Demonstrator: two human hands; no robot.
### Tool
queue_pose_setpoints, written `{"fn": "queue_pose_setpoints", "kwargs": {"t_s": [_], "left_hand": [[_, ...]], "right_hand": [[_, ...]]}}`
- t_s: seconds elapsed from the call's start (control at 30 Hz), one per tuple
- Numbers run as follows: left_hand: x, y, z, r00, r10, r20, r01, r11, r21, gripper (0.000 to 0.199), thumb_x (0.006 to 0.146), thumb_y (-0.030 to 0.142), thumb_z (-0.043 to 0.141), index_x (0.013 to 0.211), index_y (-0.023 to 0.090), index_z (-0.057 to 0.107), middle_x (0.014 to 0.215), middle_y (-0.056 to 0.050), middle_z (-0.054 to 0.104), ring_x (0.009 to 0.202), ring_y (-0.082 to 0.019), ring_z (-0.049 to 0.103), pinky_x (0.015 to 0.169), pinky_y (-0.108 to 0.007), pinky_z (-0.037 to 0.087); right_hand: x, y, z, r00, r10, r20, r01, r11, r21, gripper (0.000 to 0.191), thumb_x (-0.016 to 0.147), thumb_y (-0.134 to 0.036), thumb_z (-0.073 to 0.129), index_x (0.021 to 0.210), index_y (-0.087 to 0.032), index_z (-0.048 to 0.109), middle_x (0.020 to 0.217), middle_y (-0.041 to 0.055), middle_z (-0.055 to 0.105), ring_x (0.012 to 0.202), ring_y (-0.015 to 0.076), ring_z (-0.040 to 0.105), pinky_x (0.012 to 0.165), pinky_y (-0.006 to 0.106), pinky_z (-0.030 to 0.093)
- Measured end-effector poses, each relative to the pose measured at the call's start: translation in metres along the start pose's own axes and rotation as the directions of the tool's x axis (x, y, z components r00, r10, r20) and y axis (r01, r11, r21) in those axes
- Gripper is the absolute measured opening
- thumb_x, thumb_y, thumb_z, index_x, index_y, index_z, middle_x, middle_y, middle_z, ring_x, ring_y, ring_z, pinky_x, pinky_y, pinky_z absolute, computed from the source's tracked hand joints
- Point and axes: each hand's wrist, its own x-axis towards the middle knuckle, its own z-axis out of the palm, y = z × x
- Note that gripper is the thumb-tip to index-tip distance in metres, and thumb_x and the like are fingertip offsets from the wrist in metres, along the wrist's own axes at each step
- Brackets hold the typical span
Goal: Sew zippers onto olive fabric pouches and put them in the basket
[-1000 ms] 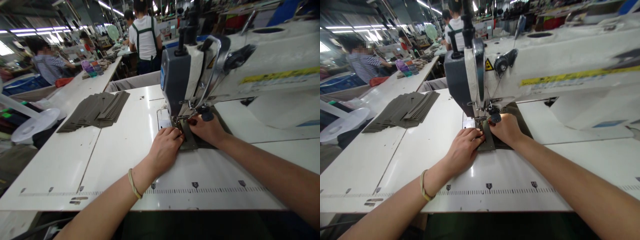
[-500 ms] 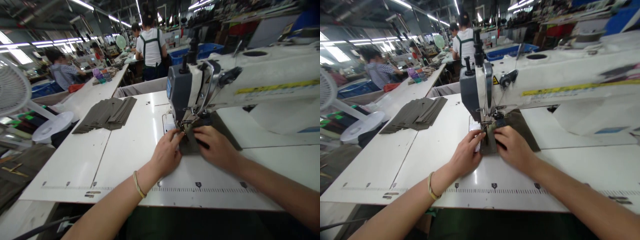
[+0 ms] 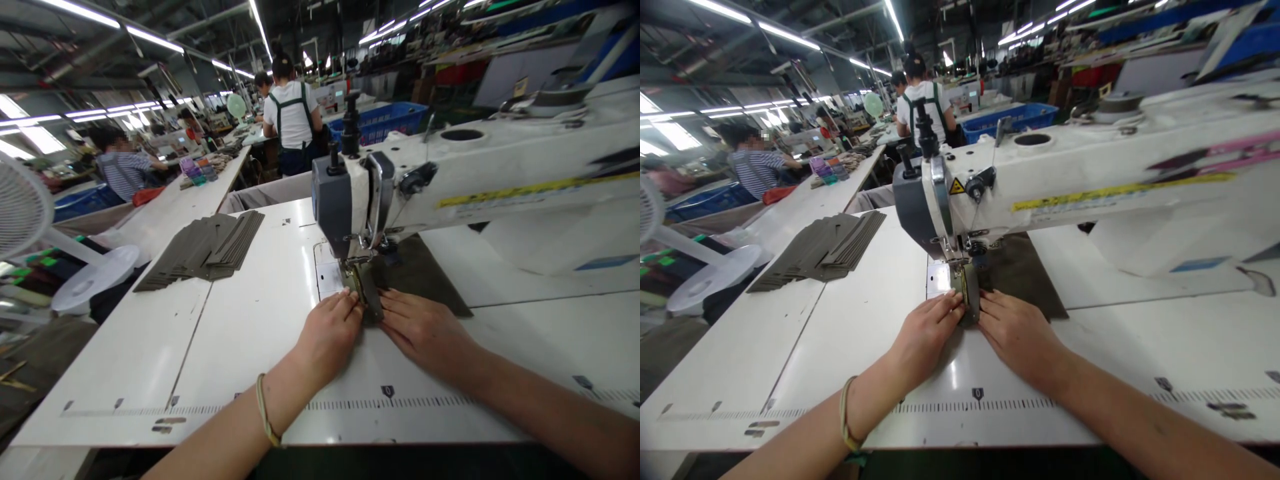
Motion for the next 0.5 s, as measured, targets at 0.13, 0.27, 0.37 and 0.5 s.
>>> {"fn": "queue_pose_setpoints", "kwargs": {"t_s": [0.13, 0.27, 0.37, 0.5], "left_hand": [[0.004, -0.004, 0.002, 1.0, -0.003, 0.014, 0.003, 1.0, -0.014, 0.024, 0.092, 0.012, 0.039, 0.091, 0.005, 0.062, 0.1, -0.015, 0.065, 0.098, -0.025, 0.062, 0.085, -0.038, 0.055], [0.008, -0.01, 0.004, 1.0, -0.014, 0.007, 0.014, 1.0, -0.025, 0.024, 0.092, 0.013, 0.039, 0.093, 0.006, 0.061, 0.1, -0.014, 0.064, 0.097, -0.024, 0.062, 0.083, -0.037, 0.055], [0.011, -0.016, 0.005, 1.0, -0.015, 0.013, 0.015, 0.999, -0.043, 0.025, 0.093, 0.014, 0.037, 0.093, 0.007, 0.061, 0.097, -0.012, 0.064, 0.095, -0.023, 0.062, 0.083, -0.036, 0.055], [0.016, -0.023, 0.008, 0.997, -0.054, 0.056, 0.058, 0.997, -0.057, 0.025, 0.093, 0.016, 0.037, 0.092, 0.009, 0.061, 0.089, -0.01, 0.062, 0.085, -0.02, 0.061, 0.077, -0.036, 0.055]], "right_hand": [[0.002, 0.004, 0.002, 1.0, 0.003, 0.002, -0.003, 1.0, 0.031, 0.03, 0.09, -0.012, 0.038, 0.093, -0.014, 0.068, 0.092, 0.0087, 0.07, 0.088, 0.0187, 0.065, 0.084, 0.035, 0.053], [0.006, 0.01, 0.006, 1.0, -0.004, -0.003, 0.004, 0.998, 0.055, 0.029, 0.088, -0.01, 0.039, 0.091, -0.012, 0.068, 0.092, 0.0103, 0.069, 0.089, 0.0202, 0.065, 0.085, 0.036, 0.052], [0.01, 0.015, 0.009, 1.0, -0.014, -0.001, 0.014, 0.998, 0.06, 0.028, 0.088, -0.01, 0.039, 0.091, -0.012, 0.067, 0.093, 0.0105, 0.069, 0.09, 0.0203, 0.064, 0.086, 0.036, 0.052], [0.016, 0.024, 0.013, 1.0, 0.003, 0.014, -0.004, 0.997, 0.077, 0.028, 0.089, -0.012, 0.039, 0.084, -0.015, 0.067, 0.081, 0.0075, 0.068, 0.086, 0.0194, 0.064, 0.081, 0.033, 0.053]]}}
